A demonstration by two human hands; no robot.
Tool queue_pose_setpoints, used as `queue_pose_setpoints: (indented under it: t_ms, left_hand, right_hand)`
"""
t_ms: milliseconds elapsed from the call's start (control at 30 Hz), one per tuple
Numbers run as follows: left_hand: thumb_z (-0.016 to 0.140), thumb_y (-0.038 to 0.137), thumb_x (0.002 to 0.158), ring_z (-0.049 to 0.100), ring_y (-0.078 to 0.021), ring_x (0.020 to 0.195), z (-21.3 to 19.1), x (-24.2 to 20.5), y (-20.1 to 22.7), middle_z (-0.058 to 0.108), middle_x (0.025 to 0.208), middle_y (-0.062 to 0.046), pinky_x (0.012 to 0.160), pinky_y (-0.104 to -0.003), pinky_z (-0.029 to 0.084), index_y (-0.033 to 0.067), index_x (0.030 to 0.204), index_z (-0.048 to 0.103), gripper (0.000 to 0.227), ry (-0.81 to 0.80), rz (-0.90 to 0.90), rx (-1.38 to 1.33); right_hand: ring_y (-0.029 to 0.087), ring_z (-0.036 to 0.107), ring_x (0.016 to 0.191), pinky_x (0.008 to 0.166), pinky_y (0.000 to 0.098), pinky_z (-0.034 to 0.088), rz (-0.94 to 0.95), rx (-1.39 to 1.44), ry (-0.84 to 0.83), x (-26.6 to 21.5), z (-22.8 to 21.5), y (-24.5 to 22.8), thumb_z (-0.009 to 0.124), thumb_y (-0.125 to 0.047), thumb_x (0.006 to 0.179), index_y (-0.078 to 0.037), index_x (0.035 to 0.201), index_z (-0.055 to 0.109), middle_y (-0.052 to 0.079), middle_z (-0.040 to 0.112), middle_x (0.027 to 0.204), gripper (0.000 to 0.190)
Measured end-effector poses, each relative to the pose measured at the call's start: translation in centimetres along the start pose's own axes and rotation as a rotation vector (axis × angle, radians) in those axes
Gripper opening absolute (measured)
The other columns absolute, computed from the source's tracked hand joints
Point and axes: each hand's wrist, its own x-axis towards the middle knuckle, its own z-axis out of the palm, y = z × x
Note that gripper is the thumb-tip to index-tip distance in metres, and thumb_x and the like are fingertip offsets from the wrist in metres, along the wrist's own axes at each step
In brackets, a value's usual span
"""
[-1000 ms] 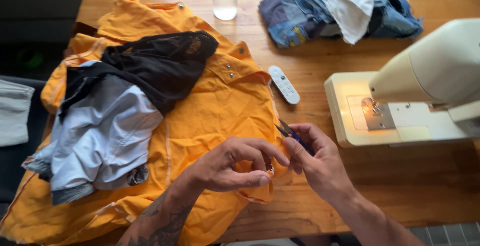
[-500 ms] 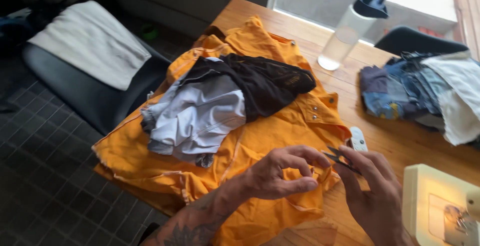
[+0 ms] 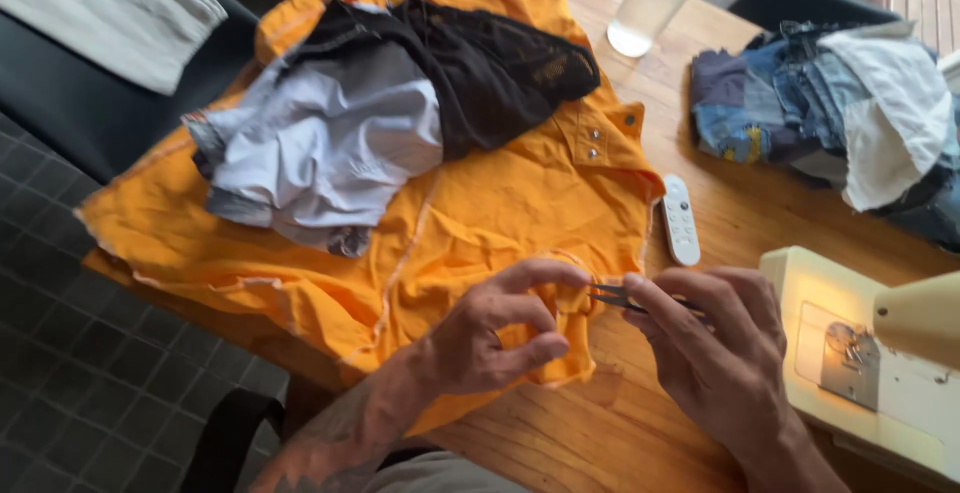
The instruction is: The person uses a pair of scissors to cut the hem and edges of a yellow shirt laid out on a wooden table. They carefully trim the fabric along the seams while other garments and a sewing machine are visible nearby.
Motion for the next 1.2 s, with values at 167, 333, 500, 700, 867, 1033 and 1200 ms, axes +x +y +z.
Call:
queue_pose_setpoints:
  t_ms: [167, 333, 500, 700, 867, 1033, 1200]
  left_hand:
    - [0.068, 0.021, 0.119, 0.076, -0.0423, 0.142, -0.3, -0.2, 0.0, 0.066, 0.161, -0.026, 0.125, -0.053, 0.060, 0.0021, 0.096, 0.067, 0.029, -0.048, -0.002, 0.067]
    - [0.069, 0.020, 0.118, 0.070, -0.0412, 0.153, -0.4, -0.3, 0.2, 0.064, 0.165, -0.024, 0.131, -0.052, 0.058, 0.0045, 0.100, 0.071, 0.024, -0.073, -0.037, 0.017]
    - [0.069, 0.021, 0.118, 0.068, -0.0392, 0.155, -0.5, -0.2, 0.2, 0.066, 0.163, -0.023, 0.134, -0.052, 0.053, 0.0053, 0.100, 0.070, 0.024, -0.063, -0.067, -0.032]
    - [0.068, 0.026, 0.118, 0.067, -0.0357, 0.155, -0.5, -0.3, 0.3, 0.066, 0.164, -0.022, 0.135, -0.050, 0.051, 0.0073, 0.099, 0.069, 0.026, -0.083, -0.117, -0.086]
    - [0.069, 0.026, 0.118, 0.068, -0.0369, 0.154, -0.6, -0.3, 0.1, 0.066, 0.164, -0.023, 0.132, -0.051, 0.054, 0.0078, 0.098, 0.069, 0.027, -0.101, -0.110, -0.101]
    - [0.069, 0.027, 0.118, 0.069, -0.0352, 0.152, -0.6, -0.3, 0.2, 0.066, 0.164, -0.023, 0.132, -0.049, 0.053, 0.0091, 0.099, 0.069, 0.026, -0.104, -0.113, -0.089]
    - [0.070, 0.024, 0.118, 0.069, -0.0357, 0.154, -0.6, -0.4, 0.0, 0.066, 0.164, -0.023, 0.132, -0.050, 0.055, 0.0097, 0.099, 0.070, 0.024, -0.103, -0.112, -0.099]
  right_hand:
    - [0.029, 0.065, 0.103, 0.097, 0.0440, 0.051, -0.083, -0.139, -0.030, -1.2, 0.5, -0.5, 0.084, -0.017, 0.114, -0.010, 0.143, 0.081, 0.007, 0.075, 0.125, 0.031]
    - [0.030, 0.061, 0.091, 0.089, 0.0458, 0.055, -0.138, -0.083, -0.125, -1.3, 0.3, -0.4, 0.082, -0.012, 0.115, -0.007, 0.152, 0.074, 0.014, 0.069, 0.121, 0.038]
    - [0.030, 0.057, 0.091, 0.088, 0.0452, 0.054, -0.154, -0.128, -0.118, -1.5, -0.6, -0.1, 0.083, -0.012, 0.115, -0.009, 0.152, 0.076, 0.013, 0.068, 0.120, 0.037]
    - [0.029, 0.059, 0.094, 0.090, 0.0452, 0.054, -0.166, -0.119, -0.148, -1.6, -0.1, 0.1, 0.080, -0.010, 0.116, -0.012, 0.154, 0.074, 0.012, 0.069, 0.124, 0.039]
    - [0.029, 0.060, 0.094, 0.091, 0.0455, 0.054, -0.192, -0.092, -0.157, -1.8, 0.0, 0.4, 0.078, -0.003, 0.116, -0.011, 0.156, 0.072, 0.013, 0.069, 0.126, 0.041]
    - [0.029, 0.063, 0.097, 0.091, 0.0461, 0.055, -0.203, -0.092, -0.169, -1.8, 0.0, 0.4, 0.081, -0.007, 0.115, -0.011, 0.156, 0.072, 0.012, 0.069, 0.126, 0.042]
    - [0.029, 0.062, 0.097, 0.091, 0.0458, 0.055, -0.209, -0.075, -0.177, -1.5, -0.2, 0.2, 0.080, -0.005, 0.115, -0.009, 0.156, 0.072, 0.012, 0.068, 0.125, 0.042]
